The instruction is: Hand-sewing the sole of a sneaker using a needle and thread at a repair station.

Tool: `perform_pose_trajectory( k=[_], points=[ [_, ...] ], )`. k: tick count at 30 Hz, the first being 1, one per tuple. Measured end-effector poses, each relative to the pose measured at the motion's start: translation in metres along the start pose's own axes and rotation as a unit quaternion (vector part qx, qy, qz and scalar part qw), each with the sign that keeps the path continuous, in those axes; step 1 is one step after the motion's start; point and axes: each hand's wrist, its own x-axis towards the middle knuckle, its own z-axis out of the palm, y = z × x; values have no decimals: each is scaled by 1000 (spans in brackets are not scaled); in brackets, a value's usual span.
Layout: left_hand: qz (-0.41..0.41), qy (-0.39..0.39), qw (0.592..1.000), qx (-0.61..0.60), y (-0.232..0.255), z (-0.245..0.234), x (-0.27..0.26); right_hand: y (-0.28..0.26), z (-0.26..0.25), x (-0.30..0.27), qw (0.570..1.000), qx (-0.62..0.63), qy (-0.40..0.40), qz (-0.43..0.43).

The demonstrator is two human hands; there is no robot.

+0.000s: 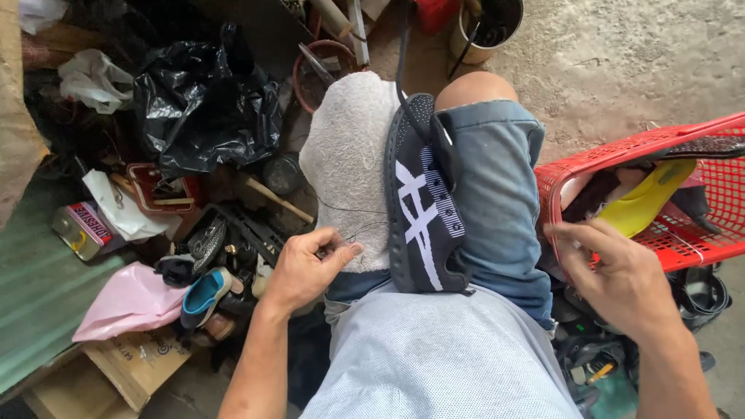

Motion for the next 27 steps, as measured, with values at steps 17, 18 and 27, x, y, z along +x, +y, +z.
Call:
perform_pose_trajectory(
  k=[17, 18, 27],
  points=[
    [168, 98, 979, 62, 13, 36, -6, -64, 68, 9, 956, 155, 3, -251],
    [182, 115, 975, 49, 14, 41, -5, -60, 74, 11, 957, 169, 15, -235],
    [194, 149, 969, -26, 39, 44, -40, -39, 119, 30, 975, 64, 39, -211]
  ],
)
